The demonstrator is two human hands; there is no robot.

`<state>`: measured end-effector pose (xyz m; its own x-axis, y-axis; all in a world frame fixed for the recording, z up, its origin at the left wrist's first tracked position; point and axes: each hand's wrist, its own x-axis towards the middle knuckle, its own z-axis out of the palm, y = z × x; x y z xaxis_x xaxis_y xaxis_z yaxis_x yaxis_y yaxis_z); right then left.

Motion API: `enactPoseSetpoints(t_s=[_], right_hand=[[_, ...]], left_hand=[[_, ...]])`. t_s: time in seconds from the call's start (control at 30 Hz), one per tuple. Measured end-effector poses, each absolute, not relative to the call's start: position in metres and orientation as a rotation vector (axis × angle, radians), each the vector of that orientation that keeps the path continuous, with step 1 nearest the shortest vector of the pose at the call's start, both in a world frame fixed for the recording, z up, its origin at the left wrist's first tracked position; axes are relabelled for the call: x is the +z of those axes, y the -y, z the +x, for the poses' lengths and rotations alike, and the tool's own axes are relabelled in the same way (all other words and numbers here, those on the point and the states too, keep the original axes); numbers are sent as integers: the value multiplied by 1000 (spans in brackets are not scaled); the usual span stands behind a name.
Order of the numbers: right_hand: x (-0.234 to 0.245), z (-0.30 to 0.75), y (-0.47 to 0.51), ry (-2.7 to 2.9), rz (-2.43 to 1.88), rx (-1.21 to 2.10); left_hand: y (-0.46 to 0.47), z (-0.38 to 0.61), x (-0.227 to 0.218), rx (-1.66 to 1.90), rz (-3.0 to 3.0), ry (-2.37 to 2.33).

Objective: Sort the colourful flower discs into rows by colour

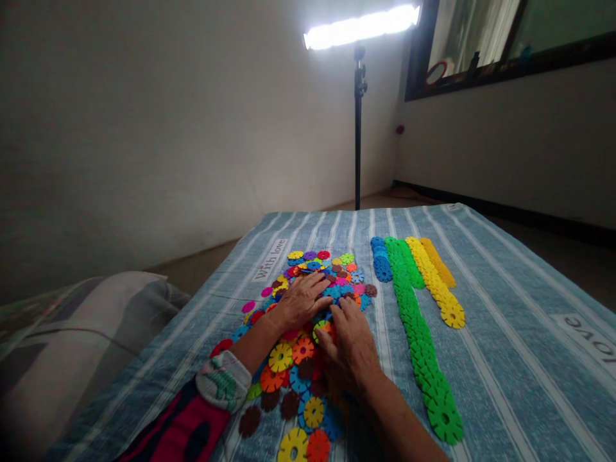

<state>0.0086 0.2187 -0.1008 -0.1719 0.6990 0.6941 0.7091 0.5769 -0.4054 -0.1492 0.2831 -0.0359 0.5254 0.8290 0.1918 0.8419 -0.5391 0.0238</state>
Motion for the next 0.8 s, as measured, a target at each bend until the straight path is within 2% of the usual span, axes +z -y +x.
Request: enactPoseSetpoints(t_s=[0.27, 0.47, 0.63, 0.8], right_hand=[[-78, 10, -213, 2036, -1129, 136], [-66, 14, -186, 2118, -1430, 140], [-71, 12, -165, 2164, -1464, 210], [-71, 4, -171, 2160, -1461, 190]], left_hand=[[-294, -151, -36, -376, -2641, 1459], [-273, -161, -22, -491, -2635, 1406], [-229, -209, -20, -345, -2670, 1426], [-190, -265, -38, -156, -2624, 1603]])
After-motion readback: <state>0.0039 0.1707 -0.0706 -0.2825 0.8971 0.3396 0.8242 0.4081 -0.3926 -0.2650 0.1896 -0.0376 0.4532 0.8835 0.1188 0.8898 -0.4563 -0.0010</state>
